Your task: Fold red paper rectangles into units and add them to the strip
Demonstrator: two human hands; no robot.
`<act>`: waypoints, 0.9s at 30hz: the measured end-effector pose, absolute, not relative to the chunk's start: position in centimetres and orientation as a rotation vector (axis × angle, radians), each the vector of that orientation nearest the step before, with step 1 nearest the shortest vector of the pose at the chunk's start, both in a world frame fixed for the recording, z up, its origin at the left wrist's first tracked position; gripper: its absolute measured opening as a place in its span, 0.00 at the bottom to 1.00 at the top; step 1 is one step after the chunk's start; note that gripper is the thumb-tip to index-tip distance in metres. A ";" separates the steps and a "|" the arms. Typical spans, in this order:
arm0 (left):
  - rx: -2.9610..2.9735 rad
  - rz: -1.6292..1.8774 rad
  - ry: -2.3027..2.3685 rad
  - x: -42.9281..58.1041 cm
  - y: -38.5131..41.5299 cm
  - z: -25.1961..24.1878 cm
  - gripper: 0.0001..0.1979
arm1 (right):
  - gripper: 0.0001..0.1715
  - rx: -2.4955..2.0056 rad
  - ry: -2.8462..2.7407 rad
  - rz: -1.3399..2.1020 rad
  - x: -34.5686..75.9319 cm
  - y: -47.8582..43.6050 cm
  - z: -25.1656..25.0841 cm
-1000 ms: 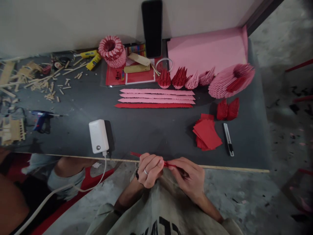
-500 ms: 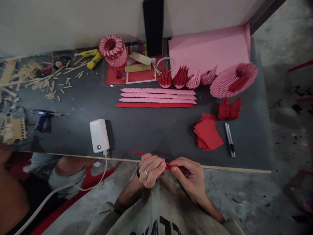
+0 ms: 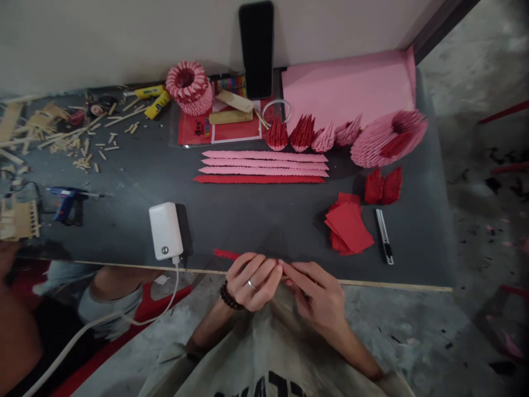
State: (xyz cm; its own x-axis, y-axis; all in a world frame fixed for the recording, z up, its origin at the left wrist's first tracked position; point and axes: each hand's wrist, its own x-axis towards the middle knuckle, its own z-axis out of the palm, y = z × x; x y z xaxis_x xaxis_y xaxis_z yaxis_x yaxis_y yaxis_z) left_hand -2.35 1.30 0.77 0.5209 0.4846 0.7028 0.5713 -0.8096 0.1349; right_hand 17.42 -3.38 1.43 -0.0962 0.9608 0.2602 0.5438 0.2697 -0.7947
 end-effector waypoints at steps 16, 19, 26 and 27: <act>-2.932 -1.059 -0.861 -3.5 2.5 0.4 0.08 | 0.03 -1.563 -1.290 1.083 16.9 -2.2 1.2; -2.893 -1.060 -0.833 -3.5 2.9 0.7 0.06 | 0.04 -1.548 -1.281 1.104 17.0 -1.9 1.1; -3.069 -1.032 -1.104 -2.7 2.3 -2.1 0.11 | 0.07 -1.603 -1.489 1.086 17.3 -1.7 -0.3; -3.106 -0.930 -1.298 -2.5 2.4 -2.7 0.12 | 0.07 -1.663 -1.558 0.979 17.1 -1.8 -0.7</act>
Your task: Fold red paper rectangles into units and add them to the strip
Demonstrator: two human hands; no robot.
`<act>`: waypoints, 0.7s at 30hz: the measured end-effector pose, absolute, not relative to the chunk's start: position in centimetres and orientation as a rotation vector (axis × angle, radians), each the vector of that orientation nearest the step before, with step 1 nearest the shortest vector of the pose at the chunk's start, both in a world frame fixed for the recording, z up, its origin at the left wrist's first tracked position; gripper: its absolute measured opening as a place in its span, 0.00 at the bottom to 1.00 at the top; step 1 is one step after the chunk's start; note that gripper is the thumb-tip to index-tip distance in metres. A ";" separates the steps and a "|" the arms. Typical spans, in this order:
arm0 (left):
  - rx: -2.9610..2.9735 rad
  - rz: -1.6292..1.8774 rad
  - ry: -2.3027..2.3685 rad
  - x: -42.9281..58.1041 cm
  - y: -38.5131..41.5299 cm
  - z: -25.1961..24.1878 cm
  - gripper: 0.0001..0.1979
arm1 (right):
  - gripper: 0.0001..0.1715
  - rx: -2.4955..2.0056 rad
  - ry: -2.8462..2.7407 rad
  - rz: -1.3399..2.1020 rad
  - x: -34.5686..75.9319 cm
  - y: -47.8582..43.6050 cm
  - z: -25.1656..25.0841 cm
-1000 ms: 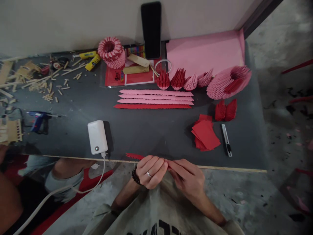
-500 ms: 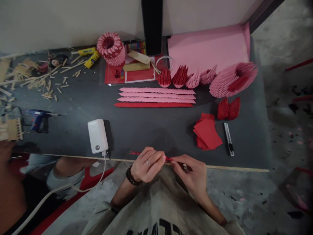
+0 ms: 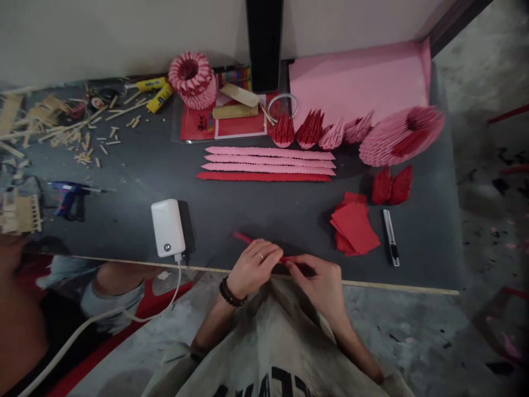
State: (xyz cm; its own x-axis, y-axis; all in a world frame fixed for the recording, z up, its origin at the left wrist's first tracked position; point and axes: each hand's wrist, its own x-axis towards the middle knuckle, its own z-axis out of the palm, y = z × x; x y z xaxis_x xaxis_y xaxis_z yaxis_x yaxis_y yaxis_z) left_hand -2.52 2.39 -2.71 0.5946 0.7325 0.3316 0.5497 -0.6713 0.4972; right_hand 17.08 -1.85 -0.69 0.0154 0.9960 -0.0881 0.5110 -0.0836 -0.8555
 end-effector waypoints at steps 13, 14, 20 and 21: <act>2.490 0.408 1.635 -1.7 -1.9 -2.5 0.35 | 0.23 -2.124 -1.645 -0.210 25.1 -2.0 -2.9; 2.467 0.363 1.643 -1.5 -2.1 -2.7 0.36 | 0.22 -2.147 -1.657 -0.203 25.6 -2.0 -3.0; 2.396 0.378 1.669 -1.7 0.7 -3.6 0.35 | 0.18 -2.079 -1.742 -0.138 26.3 -2.3 -2.7; 2.388 0.405 1.689 -1.9 1.4 -3.6 0.35 | 0.17 -2.083 -1.745 -0.156 26.3 -2.3 -2.5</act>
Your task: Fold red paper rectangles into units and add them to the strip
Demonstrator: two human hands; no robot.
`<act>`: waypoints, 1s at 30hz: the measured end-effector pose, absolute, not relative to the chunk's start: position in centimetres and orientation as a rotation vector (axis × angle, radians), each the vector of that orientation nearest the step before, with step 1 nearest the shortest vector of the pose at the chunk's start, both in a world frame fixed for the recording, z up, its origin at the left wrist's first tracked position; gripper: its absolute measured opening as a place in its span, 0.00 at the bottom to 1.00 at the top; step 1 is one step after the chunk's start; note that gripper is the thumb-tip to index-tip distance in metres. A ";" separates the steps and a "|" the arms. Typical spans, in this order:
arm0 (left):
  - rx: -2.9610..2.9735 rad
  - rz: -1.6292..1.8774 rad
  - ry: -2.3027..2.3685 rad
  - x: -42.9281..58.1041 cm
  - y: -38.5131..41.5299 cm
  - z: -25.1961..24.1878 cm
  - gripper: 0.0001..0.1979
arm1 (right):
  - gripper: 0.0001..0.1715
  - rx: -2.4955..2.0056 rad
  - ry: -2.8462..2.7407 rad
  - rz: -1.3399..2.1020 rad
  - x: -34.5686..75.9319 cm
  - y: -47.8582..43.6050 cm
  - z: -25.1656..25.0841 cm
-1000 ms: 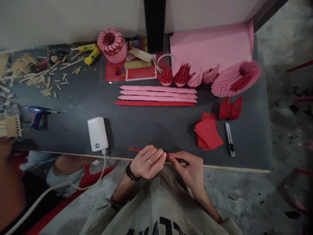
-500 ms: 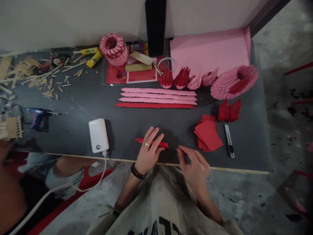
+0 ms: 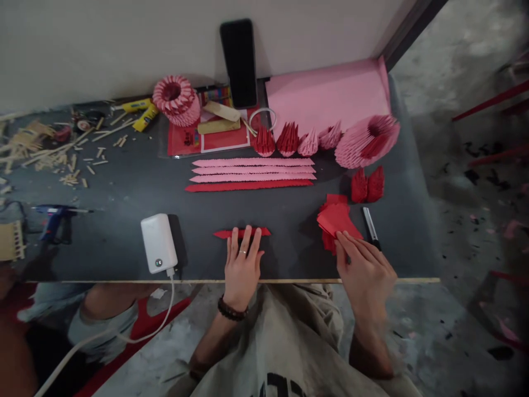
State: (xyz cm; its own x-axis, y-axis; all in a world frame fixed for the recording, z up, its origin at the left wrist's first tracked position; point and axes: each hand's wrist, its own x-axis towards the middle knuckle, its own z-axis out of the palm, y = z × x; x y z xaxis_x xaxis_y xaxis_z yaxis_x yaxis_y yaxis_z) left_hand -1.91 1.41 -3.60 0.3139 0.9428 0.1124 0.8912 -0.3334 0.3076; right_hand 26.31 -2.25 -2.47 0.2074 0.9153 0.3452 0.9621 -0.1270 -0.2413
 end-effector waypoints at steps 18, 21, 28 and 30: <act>1.827 0.985 1.245 0.9 1.0 0.5 0.12 | 0.27 -1.640 -1.984 -0.170 20.7 -5.1 0.0; 1.760 1.093 1.305 0.7 1.4 0.6 0.02 | 0.22 -1.652 -1.732 0.150 19.7 -4.7 -0.3; 1.515 1.188 1.444 1.0 0.1 0.4 0.04 | 0.04 -1.508 -0.846 1.068 17.8 -3.1 -0.9; 1.396 1.175 1.475 1.3 -0.5 0.2 0.04 | 0.06 -1.392 -0.669 1.274 17.5 -3.2 -1.0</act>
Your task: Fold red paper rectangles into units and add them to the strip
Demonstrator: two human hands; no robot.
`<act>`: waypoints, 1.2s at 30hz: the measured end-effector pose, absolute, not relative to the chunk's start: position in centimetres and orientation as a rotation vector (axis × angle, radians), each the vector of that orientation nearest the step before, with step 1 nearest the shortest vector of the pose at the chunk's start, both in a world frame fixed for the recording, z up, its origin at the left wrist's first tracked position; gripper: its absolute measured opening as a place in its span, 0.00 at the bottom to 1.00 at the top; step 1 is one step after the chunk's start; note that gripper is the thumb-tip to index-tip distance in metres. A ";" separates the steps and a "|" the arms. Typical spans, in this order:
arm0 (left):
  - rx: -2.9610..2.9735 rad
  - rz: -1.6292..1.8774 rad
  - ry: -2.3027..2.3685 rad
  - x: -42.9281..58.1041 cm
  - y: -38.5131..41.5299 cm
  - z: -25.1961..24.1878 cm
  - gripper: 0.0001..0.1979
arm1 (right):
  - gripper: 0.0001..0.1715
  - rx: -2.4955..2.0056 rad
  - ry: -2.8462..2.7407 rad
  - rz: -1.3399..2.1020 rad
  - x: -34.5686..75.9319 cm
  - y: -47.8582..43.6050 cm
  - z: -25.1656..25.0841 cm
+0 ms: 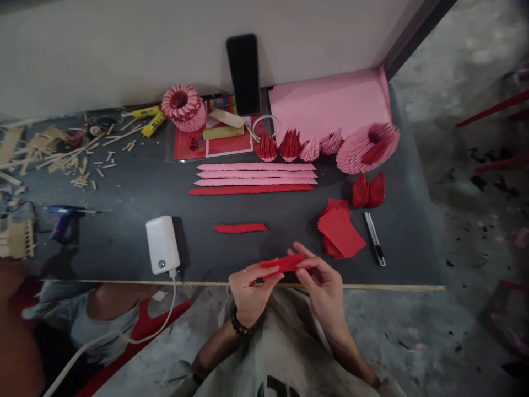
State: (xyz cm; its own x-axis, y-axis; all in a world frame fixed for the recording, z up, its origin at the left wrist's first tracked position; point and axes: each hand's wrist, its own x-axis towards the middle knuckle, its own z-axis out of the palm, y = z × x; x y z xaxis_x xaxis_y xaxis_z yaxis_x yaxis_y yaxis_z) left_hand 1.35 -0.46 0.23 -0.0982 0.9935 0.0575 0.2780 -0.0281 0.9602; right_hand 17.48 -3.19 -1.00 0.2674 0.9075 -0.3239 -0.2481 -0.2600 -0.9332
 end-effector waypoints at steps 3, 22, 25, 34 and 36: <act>1.187 1.163 1.512 1.8 -1.2 -0.1 0.05 | 0.07 -1.370 -0.558 1.354 17.2 -3.5 -1.0; 0.626 1.073 1.436 2.6 -1.2 -0.8 0.16 | 0.10 -1.567 -0.487 1.084 16.5 -3.3 -1.3; 0.609 1.069 1.416 2.4 -1.1 -0.7 0.15 | 0.10 -1.560 -0.478 1.082 16.3 -3.3 -1.4; 0.552 1.042 1.397 1.9 -0.8 -0.9 0.16 | 0.10 -1.561 -0.458 1.080 16.3 -3.0 -1.6; 0.541 1.027 1.386 1.9 -0.7 -0.9 0.14 | 0.10 -1.572 -0.457 1.075 16.4 -3.0 -1.6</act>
